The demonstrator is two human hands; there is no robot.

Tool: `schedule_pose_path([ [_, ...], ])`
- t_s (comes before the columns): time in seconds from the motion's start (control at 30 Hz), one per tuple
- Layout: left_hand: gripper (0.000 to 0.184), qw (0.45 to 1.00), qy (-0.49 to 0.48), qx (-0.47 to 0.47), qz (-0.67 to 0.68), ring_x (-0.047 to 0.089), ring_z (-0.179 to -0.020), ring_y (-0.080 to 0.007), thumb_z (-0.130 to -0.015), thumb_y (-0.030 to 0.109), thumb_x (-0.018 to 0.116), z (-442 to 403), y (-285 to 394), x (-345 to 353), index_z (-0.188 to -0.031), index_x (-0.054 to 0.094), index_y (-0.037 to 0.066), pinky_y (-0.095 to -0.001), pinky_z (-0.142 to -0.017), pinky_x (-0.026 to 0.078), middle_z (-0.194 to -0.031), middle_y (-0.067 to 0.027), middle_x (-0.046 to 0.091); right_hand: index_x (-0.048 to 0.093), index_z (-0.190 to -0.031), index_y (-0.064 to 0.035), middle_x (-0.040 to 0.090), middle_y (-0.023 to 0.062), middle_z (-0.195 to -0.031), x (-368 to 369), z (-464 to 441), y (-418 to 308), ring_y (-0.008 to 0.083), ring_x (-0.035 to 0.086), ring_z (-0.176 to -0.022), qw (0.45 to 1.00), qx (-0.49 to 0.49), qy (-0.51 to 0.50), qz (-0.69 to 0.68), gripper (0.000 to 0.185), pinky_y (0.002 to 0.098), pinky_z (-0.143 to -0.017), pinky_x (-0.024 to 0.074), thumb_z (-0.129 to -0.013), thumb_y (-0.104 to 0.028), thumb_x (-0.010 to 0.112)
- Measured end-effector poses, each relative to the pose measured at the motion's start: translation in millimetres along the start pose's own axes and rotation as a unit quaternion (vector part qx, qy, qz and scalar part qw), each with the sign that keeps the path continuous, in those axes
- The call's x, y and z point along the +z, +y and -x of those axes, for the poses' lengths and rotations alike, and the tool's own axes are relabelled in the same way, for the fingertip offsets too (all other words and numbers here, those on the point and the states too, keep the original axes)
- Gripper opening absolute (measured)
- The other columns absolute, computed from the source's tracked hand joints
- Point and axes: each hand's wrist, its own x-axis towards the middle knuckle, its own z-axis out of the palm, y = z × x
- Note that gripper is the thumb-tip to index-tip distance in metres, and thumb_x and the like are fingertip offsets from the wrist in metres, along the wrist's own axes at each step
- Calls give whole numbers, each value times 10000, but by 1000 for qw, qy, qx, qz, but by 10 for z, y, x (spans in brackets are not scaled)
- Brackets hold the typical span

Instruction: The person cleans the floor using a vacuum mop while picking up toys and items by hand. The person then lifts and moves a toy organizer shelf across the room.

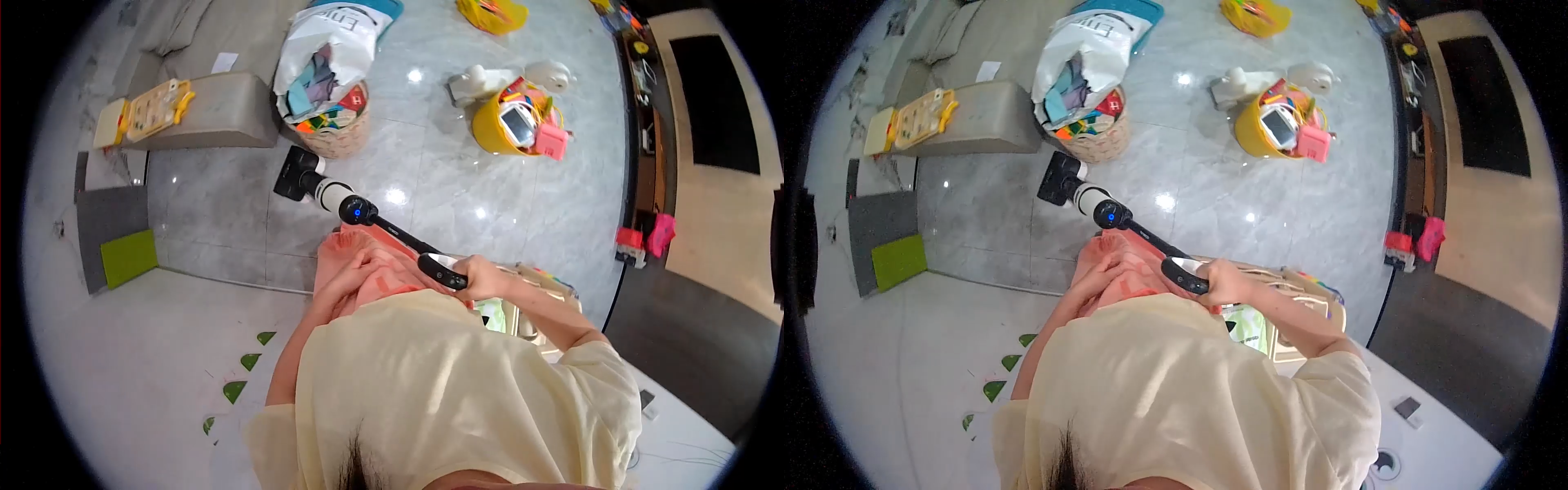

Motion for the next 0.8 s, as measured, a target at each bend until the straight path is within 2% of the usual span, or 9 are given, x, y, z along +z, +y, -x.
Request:
schedule_pose_path([
  [0.2, 594, 995, -102, 4, 1, 359, -1353, -192, -982, 292, 554, -133, 279, 106, -1457, 316, 24, -311, -1108, 308, -1466, -101, 385, 615, -637, -27, 613, 176, -660, -20, 772, 140, 370, 597, -609, 994, -27, 72, 80, 230, 425, -571, 463, -576, -203, 750],
  [0.3, 496, 991, -116, 28, -61, 413, -1253, -164, -989, 296, 541, -426, 36, 160, -1374, 382, 25, -289, -1064, 335, -1336, -61, 455, 619, -655, -17, 571, 180, -617, 51, 1163, 53, 331, 596, -573, 989, 53, 133, 26, 236, 399, -557, 458, -585, -198, 754],
  [0.37, 402, 988, -114, 49, -96, 480, -1145, -137, -992, 298, 535, -547, 6, 211, -1286, 462, 34, -266, -1013, 374, -1209, -21, 524, 590, -658, -9, 555, 63, -551, 241, 1373, 24, 156, 548, -513, 962, 178, 171, -120, 150, 336, -488, 392, -665, -101, 708],
  [0.4, 355, 974, -175, 31, -143, 486, -1104, -127, -1000, 296, 520, -557, 177, 273, -1236, 477, 35, -250, -982, 380, -1158, -8, 528, 590, -658, -9, 555, 63, -551, 330, 1438, 16, 156, 548, -513, 960, 180, 176, -124, 150, 336, -488, 392, -665, -101, 708],
  [0.5, 264, 939, -305, 7, -159, 492, -1019, -102, -1010, 275, 502, -942, 30, 322, -1135, 495, 43, -223, -911, 392, -1053, 12, 522, 601, -617, -22, 552, -28, -587, 557, 1589, -8, 83, 525, -565, 817, 298, 285, -403, 147, 285, -518, 399, -672, -115, 700],
  [0.53, 218, 919, -372, -2, -127, 490, -975, -88, -1012, 256, 499, -1054, -80, 307, -1083, 497, 50, -212, -871, 398, -1000, 18, 513, 601, -617, -22, 552, -28, -587, 629, 1636, -35, 83, 525, -565, 814, 299, 285, -407, 147, 285, -518, 399, -672, -115, 700],
  [0.67, 580, 975, -146, -116, -118, 626, -804, -104, -647, 255, 884, -343, 1547, 768, -1034, 588, -60, -231, -691, 511, -894, -65, 652, 622, -643, -39, 554, -13, -586, 864, 1710, -38, 82, 478, -534, 717, 308, 374, -501, 77, 266, -517, 347, -675, -87, 674],
  [0.7, 557, 948, -176, -88, -250, 605, -947, -124, -787, 287, 789, -247, 1863, 846, -1154, 539, -49, -247, -807, 493, -1039, -96, 626, 619, -646, -38, 553, -10, -586, 883, 1705, -81, 82, 477, -534, 694, 322, 385, -517, 69, 265, -518, 348, -669, -79, 669],
  [0.8, 527, 911, -317, -3, -265, 521, -1151, -157, -922, 320, 638, -957, 882, 517, -1282, 452, -17, -282, -945, 429, -1235, -123, 540, 617, -655, -38, 555, -2, -593, 961, 1586, -136, 92, 483, -530, 640, 316, 432, -552, 50, 266, -518, 350, -653, -63, 660],
])
